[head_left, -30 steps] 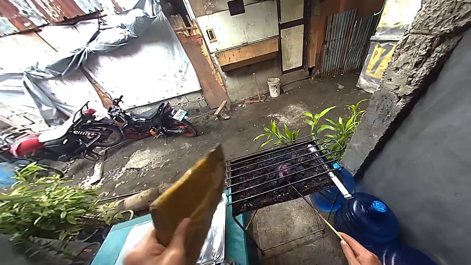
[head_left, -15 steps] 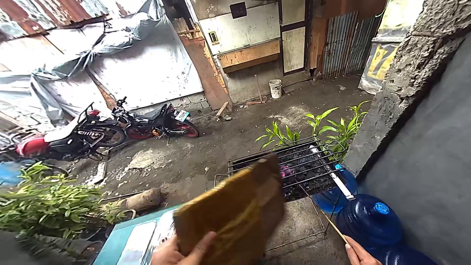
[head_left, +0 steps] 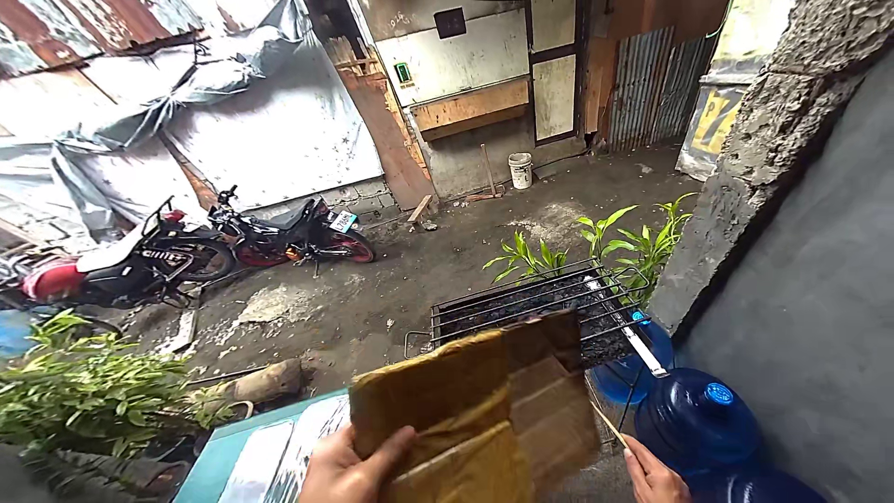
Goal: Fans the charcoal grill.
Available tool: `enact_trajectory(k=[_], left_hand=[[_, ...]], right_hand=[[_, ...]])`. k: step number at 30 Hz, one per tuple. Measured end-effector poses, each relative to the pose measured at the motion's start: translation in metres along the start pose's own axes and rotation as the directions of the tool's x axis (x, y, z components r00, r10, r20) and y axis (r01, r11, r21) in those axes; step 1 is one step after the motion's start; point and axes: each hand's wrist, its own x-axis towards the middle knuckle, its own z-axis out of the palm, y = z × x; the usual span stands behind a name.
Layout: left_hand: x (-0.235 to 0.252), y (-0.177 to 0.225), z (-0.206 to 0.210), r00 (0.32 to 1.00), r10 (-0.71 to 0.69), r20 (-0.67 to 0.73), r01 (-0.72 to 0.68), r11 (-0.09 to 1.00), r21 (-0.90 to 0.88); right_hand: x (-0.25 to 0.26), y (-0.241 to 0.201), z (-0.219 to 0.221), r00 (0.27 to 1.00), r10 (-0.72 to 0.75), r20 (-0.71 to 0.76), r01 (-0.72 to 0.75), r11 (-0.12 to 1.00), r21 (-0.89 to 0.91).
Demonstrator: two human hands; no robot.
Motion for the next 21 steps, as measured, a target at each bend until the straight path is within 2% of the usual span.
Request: enact_trajectory(k=[1,2,4,6,8,9,11,12,13,15,17,18,19,20,21], left_hand=[[0.004,-0.003,-0.004,0.998,0.013,-0.064,-0.009,0.998,0.055],[0.009,-0.005,-0.01,0.986,0.059,-0.154,-0.028,0.98,0.198],[0.017,-0.004,-0.019,0.941,0.177,-0.288,-0.014,0.872,0.49],[0.011,0.006,-0.014,0.937,0.228,-0.264,-0.02,0.791,0.612],[-0.008,0.018,0.004,0.962,0.247,-0.116,-0.146,0.826,0.545],[-0.015,0.018,0.013,0.974,0.222,-0.043,-0.188,0.9,0.394],[-0.014,0.01,0.02,0.993,0.09,0.072,-0.094,0.994,0.056],[-0.008,0.006,0.014,0.997,0.053,0.052,-0.056,0.997,0.048],[-0.001,0.004,0.004,0.998,0.052,-0.033,-0.045,0.984,0.17],[0.013,0.0,-0.015,0.969,0.121,-0.216,0.002,0.867,0.498],[0.011,0.008,-0.013,0.961,0.156,-0.228,0.022,0.78,0.626],[0.002,0.014,-0.004,0.968,0.187,-0.166,-0.046,0.786,0.617],[-0.008,0.017,0.009,0.973,0.211,-0.098,-0.13,0.842,0.524],[-0.014,0.015,0.021,0.984,0.177,-0.031,-0.157,0.933,0.325],[-0.015,0.01,0.031,0.995,0.099,0.027,-0.101,0.991,0.085]], right_hand=[[-0.001,-0.003,-0.002,1.0,-0.001,-0.004,0.001,1.0,-0.004],[-0.003,-0.005,-0.006,1.0,-0.019,-0.023,0.019,1.0,-0.015],[-0.01,0.001,-0.015,0.995,-0.062,-0.074,0.059,0.997,-0.045],[-0.016,0.014,-0.021,0.992,-0.043,-0.117,0.034,0.997,-0.074],[-0.016,0.02,-0.023,0.99,0.018,-0.142,-0.029,0.996,-0.079],[-0.014,0.019,-0.024,0.989,0.054,-0.138,-0.064,0.996,-0.069],[-0.009,0.013,-0.024,0.987,0.087,-0.139,-0.094,0.994,-0.049],[-0.008,0.01,-0.025,0.986,0.087,-0.142,-0.093,0.995,-0.039],[-0.007,0.009,-0.026,0.986,0.079,-0.148,-0.085,0.996,-0.032],[-0.008,0.013,-0.029,0.985,0.069,-0.158,-0.075,0.997,-0.031],[-0.007,0.02,-0.028,0.984,0.065,-0.165,-0.072,0.997,-0.041],[-0.007,0.022,-0.027,0.984,0.075,-0.162,-0.082,0.996,-0.04],[-0.006,0.021,-0.026,0.983,0.095,-0.157,-0.102,0.994,-0.032],[-0.004,0.018,-0.026,0.982,0.114,-0.152,-0.119,0.993,-0.021],[-0.001,0.015,-0.025,0.98,0.129,-0.15,-0.132,0.991,-0.01]])
